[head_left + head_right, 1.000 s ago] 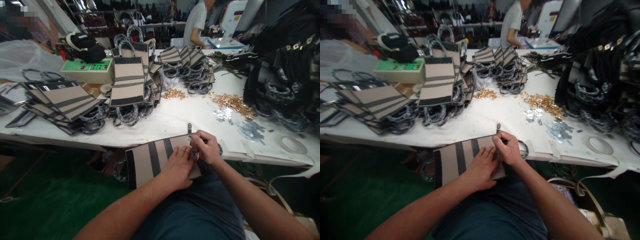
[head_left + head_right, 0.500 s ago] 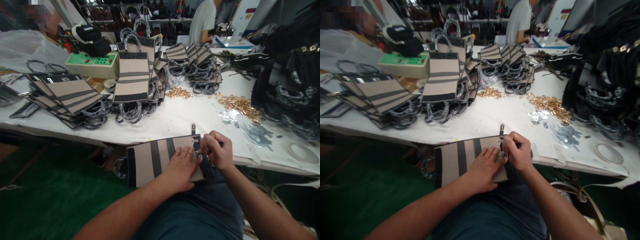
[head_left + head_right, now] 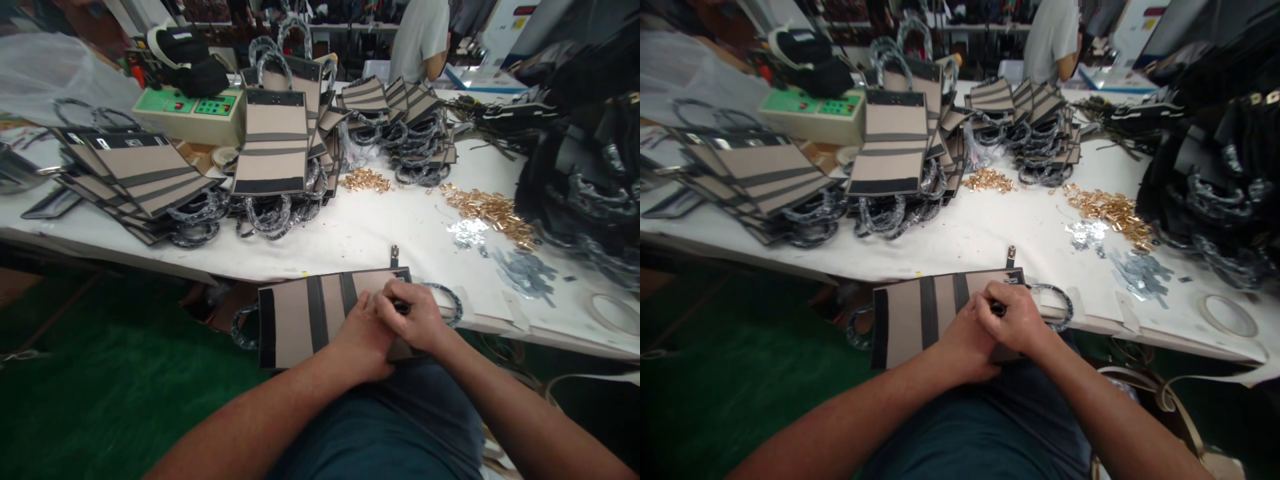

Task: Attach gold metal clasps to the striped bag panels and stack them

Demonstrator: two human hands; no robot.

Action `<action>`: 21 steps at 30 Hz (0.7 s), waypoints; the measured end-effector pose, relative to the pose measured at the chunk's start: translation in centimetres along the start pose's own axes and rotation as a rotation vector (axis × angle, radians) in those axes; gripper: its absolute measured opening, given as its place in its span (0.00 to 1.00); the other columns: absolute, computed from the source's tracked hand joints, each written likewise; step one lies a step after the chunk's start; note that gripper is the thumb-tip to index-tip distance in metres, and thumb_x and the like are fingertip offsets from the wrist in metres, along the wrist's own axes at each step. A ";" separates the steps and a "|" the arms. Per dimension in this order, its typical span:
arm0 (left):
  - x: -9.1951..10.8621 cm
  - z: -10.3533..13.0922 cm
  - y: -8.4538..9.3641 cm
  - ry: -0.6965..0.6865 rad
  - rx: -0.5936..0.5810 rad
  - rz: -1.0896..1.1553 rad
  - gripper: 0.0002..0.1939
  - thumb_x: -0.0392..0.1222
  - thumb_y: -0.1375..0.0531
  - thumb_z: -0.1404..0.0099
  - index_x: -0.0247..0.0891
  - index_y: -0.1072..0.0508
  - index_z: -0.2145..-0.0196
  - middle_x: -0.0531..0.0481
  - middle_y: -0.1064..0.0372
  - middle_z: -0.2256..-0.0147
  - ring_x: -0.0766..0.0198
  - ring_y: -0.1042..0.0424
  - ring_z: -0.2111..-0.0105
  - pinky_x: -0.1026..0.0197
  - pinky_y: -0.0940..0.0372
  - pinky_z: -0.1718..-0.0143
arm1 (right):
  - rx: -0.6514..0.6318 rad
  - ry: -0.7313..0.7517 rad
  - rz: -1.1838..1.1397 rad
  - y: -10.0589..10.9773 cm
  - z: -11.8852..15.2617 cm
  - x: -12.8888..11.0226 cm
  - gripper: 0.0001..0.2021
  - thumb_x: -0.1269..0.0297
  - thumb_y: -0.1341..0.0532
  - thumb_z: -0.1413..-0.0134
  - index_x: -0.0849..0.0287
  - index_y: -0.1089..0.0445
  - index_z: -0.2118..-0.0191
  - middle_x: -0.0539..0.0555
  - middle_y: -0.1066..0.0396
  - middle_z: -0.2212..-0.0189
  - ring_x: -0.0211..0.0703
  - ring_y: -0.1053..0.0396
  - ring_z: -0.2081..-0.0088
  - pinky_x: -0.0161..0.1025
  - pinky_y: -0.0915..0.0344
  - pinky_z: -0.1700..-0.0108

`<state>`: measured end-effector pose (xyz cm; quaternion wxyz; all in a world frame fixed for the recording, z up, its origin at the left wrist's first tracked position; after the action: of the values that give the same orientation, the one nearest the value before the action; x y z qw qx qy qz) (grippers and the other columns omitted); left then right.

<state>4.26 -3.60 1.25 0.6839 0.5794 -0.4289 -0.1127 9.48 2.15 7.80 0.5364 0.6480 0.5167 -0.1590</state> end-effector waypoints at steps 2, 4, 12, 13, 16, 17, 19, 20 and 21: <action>-0.1 0.0 0.0 0.023 -0.018 -0.061 0.51 0.49 0.27 0.47 0.37 0.41 0.30 0.32 0.48 0.28 0.36 0.50 0.29 0.37 0.59 0.26 | 0.136 -0.148 -0.147 2.6 -0.3 1.3 0.18 0.65 0.38 0.37 0.55 0.38 0.79 0.47 0.39 0.83 0.38 0.41 0.80 0.38 0.44 0.75; -0.1 0.1 -0.1 0.027 -0.036 -0.107 0.51 0.53 0.26 0.47 0.39 0.39 0.31 0.31 0.50 0.28 0.36 0.50 0.29 0.35 0.61 0.27 | 0.277 -0.195 -0.392 5.0 -0.5 1.6 0.20 0.63 0.37 0.35 0.54 0.39 0.79 0.45 0.42 0.84 0.38 0.43 0.82 0.38 0.44 0.78; 0.3 0.2 0.2 0.016 -0.024 -0.140 0.50 0.54 0.28 0.44 0.37 0.41 0.30 0.30 0.49 0.29 0.38 0.50 0.29 0.38 0.61 0.27 | 0.440 -0.200 -0.610 4.5 1.3 3.3 0.21 0.59 0.33 0.36 0.54 0.40 0.78 0.43 0.44 0.85 0.36 0.45 0.83 0.36 0.44 0.79; 0.3 0.2 0.3 0.015 -0.026 -0.144 0.50 0.54 0.28 0.44 0.38 0.41 0.30 0.30 0.49 0.29 0.38 0.50 0.29 0.38 0.60 0.28 | 0.438 -0.225 -0.618 4.3 1.7 4.0 0.21 0.58 0.34 0.35 0.54 0.41 0.77 0.43 0.45 0.85 0.36 0.45 0.83 0.36 0.45 0.78; 0.2 0.3 0.1 0.028 -0.028 -0.147 0.51 0.54 0.28 0.45 0.40 0.42 0.29 0.30 0.52 0.28 0.37 0.51 0.28 0.36 0.61 0.28 | 0.465 -0.243 -0.624 5.9 4.2 4.6 0.21 0.58 0.34 0.34 0.54 0.41 0.76 0.43 0.44 0.84 0.36 0.44 0.81 0.37 0.43 0.76; 0.1 0.3 -0.1 0.036 -0.029 -0.143 0.51 0.54 0.28 0.45 0.40 0.42 0.29 0.30 0.53 0.27 0.37 0.51 0.28 0.36 0.61 0.28 | 0.474 -0.272 -0.595 6.8 5.6 4.7 0.21 0.58 0.34 0.34 0.54 0.40 0.77 0.44 0.43 0.84 0.37 0.43 0.81 0.37 0.42 0.75; 0.0 0.3 -0.3 0.045 -0.032 -0.127 0.52 0.54 0.28 0.45 0.41 0.42 0.29 0.30 0.54 0.27 0.37 0.52 0.27 0.35 0.62 0.27 | 0.441 -0.413 -0.462 7.7 9.2 5.1 0.23 0.53 0.35 0.34 0.54 0.40 0.77 0.45 0.41 0.83 0.39 0.41 0.79 0.38 0.41 0.74; 0.0 0.3 -0.4 0.045 -0.032 -0.117 0.52 0.53 0.27 0.46 0.41 0.42 0.29 0.30 0.54 0.27 0.38 0.53 0.27 0.36 0.63 0.27 | 0.373 -0.533 -0.344 7.4 11.3 5.7 0.24 0.49 0.35 0.35 0.55 0.39 0.78 0.47 0.39 0.83 0.39 0.40 0.79 0.38 0.41 0.74; 0.0 0.3 -0.4 0.046 -0.032 -0.109 0.52 0.53 0.27 0.46 0.41 0.42 0.28 0.30 0.54 0.27 0.38 0.53 0.27 0.36 0.63 0.27 | 0.292 -0.669 -0.230 6.7 13.6 6.5 0.26 0.45 0.35 0.36 0.55 0.38 0.78 0.47 0.39 0.84 0.39 0.40 0.79 0.37 0.43 0.75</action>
<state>4.16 -3.97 0.94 0.6957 0.5931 -0.3790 -0.1434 22.58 -5.56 1.30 0.5559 0.5677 0.3546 -0.4929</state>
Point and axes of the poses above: each hand's wrist, its own z-axis away from the middle knuckle, its own y-axis out of the back of the hand, x = y × z, the point moved 9 cm from there along -z, towards the middle knuckle
